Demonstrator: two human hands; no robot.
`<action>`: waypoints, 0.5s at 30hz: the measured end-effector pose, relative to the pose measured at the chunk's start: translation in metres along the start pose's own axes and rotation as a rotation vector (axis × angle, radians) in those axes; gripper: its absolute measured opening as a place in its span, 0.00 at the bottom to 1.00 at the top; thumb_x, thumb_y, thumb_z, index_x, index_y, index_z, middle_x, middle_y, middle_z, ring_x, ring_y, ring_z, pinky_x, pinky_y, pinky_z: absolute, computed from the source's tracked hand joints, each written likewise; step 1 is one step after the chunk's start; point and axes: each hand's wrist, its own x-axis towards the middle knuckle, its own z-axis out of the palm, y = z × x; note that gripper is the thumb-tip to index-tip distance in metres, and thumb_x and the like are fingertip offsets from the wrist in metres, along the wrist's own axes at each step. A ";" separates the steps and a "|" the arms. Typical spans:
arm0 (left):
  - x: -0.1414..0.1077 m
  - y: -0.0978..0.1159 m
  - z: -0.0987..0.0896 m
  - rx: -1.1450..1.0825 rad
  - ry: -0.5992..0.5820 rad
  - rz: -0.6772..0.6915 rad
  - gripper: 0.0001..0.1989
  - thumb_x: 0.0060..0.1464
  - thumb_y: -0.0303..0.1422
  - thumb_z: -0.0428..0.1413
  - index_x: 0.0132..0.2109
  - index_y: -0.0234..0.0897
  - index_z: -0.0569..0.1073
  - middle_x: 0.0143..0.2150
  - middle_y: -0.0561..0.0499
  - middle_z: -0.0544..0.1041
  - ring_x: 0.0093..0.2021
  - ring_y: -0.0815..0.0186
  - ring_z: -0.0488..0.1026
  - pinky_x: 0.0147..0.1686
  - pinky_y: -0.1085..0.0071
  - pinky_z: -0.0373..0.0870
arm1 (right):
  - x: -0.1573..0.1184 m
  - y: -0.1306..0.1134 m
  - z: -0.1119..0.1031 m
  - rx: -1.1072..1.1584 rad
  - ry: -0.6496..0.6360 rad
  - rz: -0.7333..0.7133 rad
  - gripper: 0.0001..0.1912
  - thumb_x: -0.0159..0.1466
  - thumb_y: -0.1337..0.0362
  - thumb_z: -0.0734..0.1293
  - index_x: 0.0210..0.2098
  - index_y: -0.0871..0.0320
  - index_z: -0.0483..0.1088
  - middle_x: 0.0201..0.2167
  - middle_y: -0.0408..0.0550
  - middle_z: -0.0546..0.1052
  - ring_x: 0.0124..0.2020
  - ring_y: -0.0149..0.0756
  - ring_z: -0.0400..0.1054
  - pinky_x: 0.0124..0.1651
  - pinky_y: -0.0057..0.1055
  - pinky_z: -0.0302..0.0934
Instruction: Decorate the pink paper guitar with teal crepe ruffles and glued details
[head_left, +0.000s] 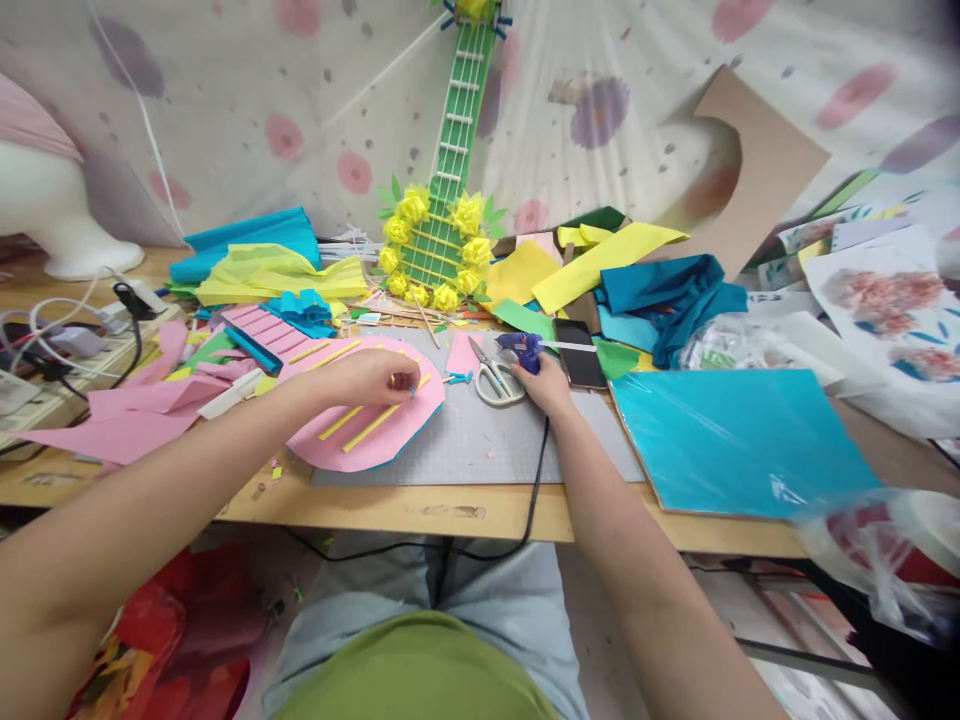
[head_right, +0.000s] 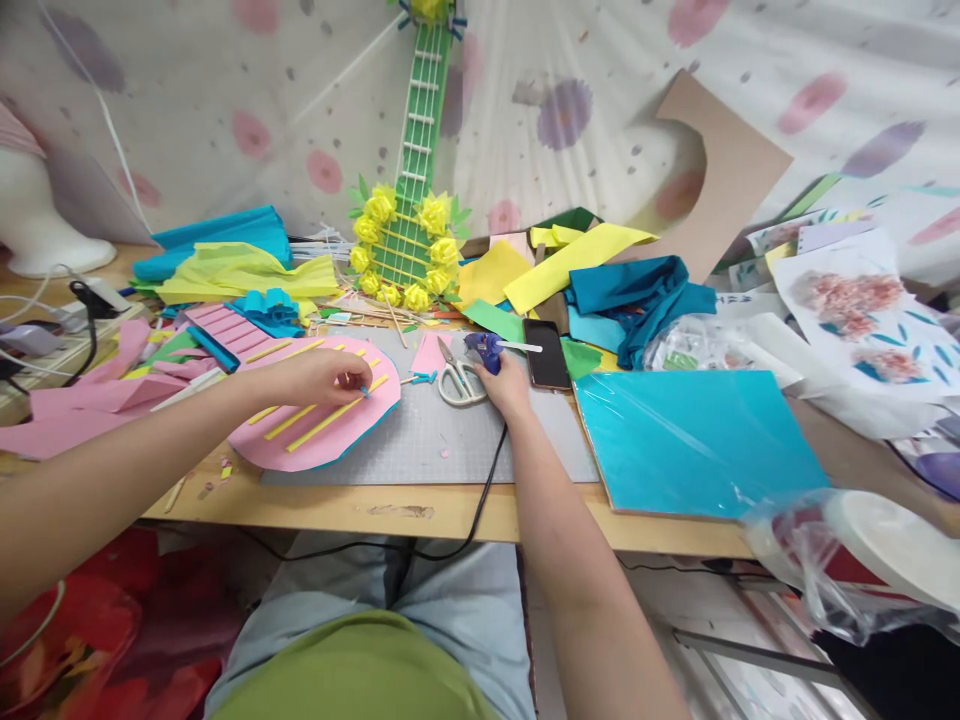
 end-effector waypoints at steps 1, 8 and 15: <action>0.000 0.000 0.000 0.001 0.001 0.000 0.09 0.45 0.31 0.49 0.34 0.39 0.71 0.29 0.55 0.72 0.27 0.72 0.65 0.26 0.76 0.56 | 0.000 0.000 0.000 0.001 -0.002 0.001 0.19 0.54 0.53 0.63 0.38 0.60 0.69 0.36 0.52 0.74 0.39 0.42 0.68 0.41 0.35 0.60; 0.000 0.002 -0.005 -0.003 0.000 -0.026 0.07 0.44 0.30 0.48 0.30 0.38 0.71 0.25 0.56 0.70 0.25 0.72 0.63 0.24 0.75 0.54 | -0.003 0.000 -0.006 0.018 0.006 -0.028 0.23 0.51 0.51 0.65 0.41 0.60 0.66 0.37 0.52 0.73 0.38 0.40 0.67 0.39 0.33 0.59; 0.000 0.001 -0.006 -0.121 0.021 -0.041 0.05 0.44 0.32 0.49 0.28 0.36 0.69 0.25 0.55 0.68 0.25 0.72 0.62 0.24 0.75 0.54 | -0.026 -0.028 -0.053 -0.154 -0.159 -0.036 0.18 0.52 0.49 0.65 0.25 0.59 0.65 0.25 0.49 0.73 0.29 0.36 0.66 0.30 0.29 0.56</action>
